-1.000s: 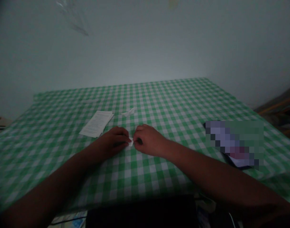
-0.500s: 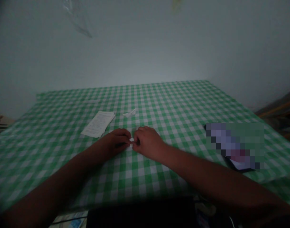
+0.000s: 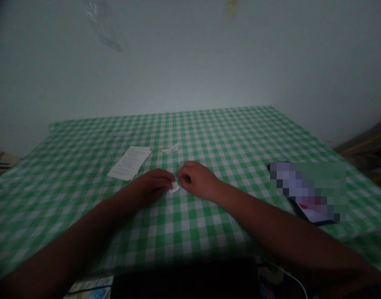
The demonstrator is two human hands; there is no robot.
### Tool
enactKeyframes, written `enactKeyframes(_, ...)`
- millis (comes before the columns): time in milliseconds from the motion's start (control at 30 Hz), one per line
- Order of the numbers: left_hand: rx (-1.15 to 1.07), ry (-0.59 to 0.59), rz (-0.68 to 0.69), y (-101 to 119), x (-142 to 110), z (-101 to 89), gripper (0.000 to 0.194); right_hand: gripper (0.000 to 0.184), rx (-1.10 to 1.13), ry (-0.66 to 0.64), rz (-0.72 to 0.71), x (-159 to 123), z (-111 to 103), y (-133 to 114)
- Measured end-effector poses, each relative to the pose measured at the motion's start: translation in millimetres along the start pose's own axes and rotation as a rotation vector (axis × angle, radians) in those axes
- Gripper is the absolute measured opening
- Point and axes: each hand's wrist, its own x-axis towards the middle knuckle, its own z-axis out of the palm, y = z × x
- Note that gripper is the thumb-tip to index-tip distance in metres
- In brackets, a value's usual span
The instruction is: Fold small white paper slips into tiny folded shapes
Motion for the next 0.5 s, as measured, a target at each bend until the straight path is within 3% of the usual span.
enactKeyframes(100, 0.017, 0.015, 0.017, -0.8, 0.5, 0.1, 0.018, 0.008, -0.061, -0.062, -0.096, 0.0, -0.5, -0.8)
enactKeyframes(300, 0.094, 0.07, -0.029, -3.6, 1.1, 2.3, 0.026, 0.007, -0.082, -0.124, -0.157, -0.3, -2.1, -4.9)
enactKeyframes(500, 0.082, 0.033, -0.026, -1.0, 0.1, 1.5, 0.031, 0.007, -0.065, -0.075, -0.086, -0.7, 3.0, -6.6)
